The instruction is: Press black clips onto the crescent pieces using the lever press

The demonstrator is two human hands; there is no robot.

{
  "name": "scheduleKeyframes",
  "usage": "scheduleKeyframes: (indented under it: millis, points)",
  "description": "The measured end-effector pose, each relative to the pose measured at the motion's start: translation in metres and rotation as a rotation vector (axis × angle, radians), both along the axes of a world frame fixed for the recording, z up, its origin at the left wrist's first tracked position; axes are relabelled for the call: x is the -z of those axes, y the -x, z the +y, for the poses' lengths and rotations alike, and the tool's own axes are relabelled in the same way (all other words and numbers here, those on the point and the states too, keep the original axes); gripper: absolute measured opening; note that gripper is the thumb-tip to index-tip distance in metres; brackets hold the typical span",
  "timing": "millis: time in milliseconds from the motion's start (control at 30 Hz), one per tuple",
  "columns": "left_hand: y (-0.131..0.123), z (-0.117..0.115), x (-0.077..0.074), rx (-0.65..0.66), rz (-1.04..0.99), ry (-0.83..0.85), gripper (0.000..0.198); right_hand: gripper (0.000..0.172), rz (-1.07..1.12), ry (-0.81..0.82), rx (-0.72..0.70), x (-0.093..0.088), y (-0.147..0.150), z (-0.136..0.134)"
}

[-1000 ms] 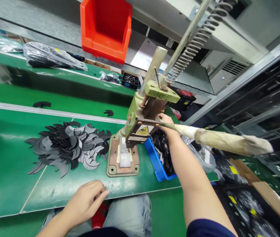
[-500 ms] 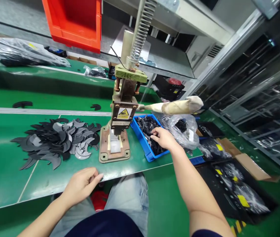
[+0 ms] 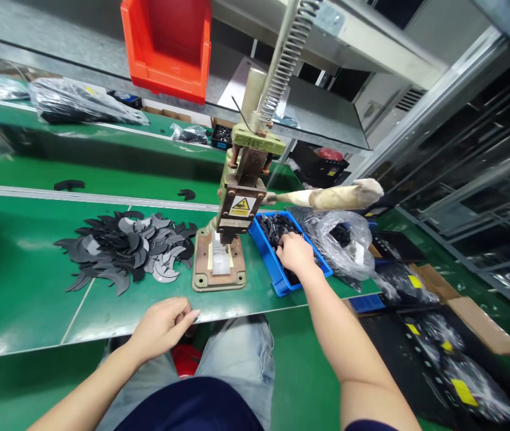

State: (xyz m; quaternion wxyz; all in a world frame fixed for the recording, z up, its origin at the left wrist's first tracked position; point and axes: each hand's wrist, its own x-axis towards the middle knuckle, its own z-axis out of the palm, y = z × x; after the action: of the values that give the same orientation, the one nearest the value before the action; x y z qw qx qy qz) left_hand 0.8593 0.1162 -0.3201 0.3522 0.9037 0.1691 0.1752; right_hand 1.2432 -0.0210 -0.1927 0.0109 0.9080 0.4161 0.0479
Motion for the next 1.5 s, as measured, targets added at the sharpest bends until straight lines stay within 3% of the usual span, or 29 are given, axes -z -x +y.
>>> scheduleKeyframes:
  millis: [267,400,500,600,667,800,1033,1300,1500]
  points:
    - [0.002,0.001,-0.003,-0.027,-0.003,0.101,0.042,0.016,0.004,-0.181,0.032,-0.017,-0.002,-0.014]
    - [0.004,0.004,-0.013,-0.039,-0.036,0.201,0.041,0.021,0.03,-0.356,-0.036,-0.021,0.021,-0.029]
    - [0.002,0.006,-0.032,-0.026,-0.107,0.198,0.031,0.022,0.113,-0.457,-0.197,-0.006,0.059,-0.035]
    - [-0.007,0.004,-0.057,0.001,-0.227,0.153,0.018,0.018,0.254,-0.678,-0.467,0.015,0.102,-0.036]
    - [-0.016,0.003,-0.071,0.025,-0.301,0.107,0.025,0.023,0.338,-0.804,-0.601,0.026,0.127,-0.034]
    - [-0.029,0.001,-0.088,0.097,-0.351,0.023,0.033,0.035,0.424,-0.835,-0.653,0.037,0.158,-0.028]
    - [-0.03,-0.007,-0.09,0.149,-0.359,0.044,0.024,0.043,0.423,-0.841,-0.73,0.042,0.167,-0.022]
    - [-0.033,-0.009,-0.089,0.125,-0.204,0.239,0.024,0.049,0.397,-0.83,-0.777,0.047,0.164,-0.022]
    - [-0.033,-0.011,-0.083,0.143,-0.198,0.262,0.023,0.054,0.385,-0.82,-0.807,0.045,0.163,-0.022]
